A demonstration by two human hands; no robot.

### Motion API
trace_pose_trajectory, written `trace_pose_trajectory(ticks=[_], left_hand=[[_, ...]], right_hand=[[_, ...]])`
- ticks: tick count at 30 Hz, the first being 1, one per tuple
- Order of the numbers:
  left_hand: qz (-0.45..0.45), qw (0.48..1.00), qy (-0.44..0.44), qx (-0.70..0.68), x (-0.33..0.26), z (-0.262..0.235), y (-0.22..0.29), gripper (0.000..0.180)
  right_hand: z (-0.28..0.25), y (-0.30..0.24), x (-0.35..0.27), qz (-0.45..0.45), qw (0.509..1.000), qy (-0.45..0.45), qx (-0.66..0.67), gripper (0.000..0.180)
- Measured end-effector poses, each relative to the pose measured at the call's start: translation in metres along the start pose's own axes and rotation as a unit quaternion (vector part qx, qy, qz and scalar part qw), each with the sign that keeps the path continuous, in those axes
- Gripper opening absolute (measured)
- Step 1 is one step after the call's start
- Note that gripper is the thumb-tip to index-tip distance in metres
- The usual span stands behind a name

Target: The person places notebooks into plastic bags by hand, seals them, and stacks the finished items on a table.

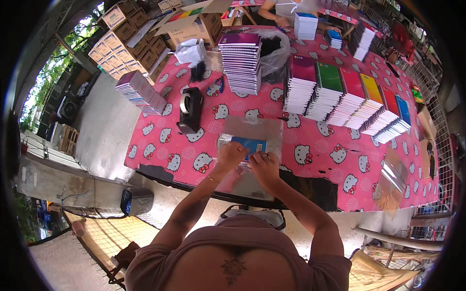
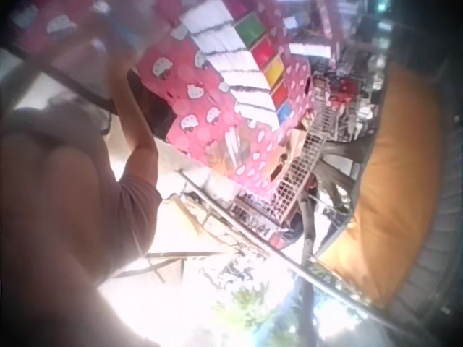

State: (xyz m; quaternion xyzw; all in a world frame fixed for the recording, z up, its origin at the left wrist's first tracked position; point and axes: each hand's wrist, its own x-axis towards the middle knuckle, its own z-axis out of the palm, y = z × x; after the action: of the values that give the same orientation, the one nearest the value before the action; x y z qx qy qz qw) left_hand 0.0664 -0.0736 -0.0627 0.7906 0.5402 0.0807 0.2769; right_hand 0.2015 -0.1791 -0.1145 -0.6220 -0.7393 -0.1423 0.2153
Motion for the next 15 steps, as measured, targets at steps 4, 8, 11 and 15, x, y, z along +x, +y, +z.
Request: trace_pose_trajectory(ticks=[4,8,11,15], left_hand=[[0.011,0.995,0.023,0.095,0.001,0.017,-0.023,0.043],[0.004,0.996,-0.014,0.092,-0.011,0.005,-0.016,0.045],[0.165,0.976,0.08,0.114,-0.041,0.013,-0.019,0.038],[0.384,0.896,0.189,0.119,-0.043,0.038,-0.016,0.028]], right_hand=[[-0.011,-0.001,0.005,0.004,0.999,-0.016,0.04,0.042],[-0.022,0.007,0.012,0.035,0.996,-0.041,0.07,0.046],[-0.012,0.027,0.029,0.021,0.993,-0.047,0.102,0.047],[0.013,0.085,0.08,0.172,0.821,-0.264,0.476,0.048]])
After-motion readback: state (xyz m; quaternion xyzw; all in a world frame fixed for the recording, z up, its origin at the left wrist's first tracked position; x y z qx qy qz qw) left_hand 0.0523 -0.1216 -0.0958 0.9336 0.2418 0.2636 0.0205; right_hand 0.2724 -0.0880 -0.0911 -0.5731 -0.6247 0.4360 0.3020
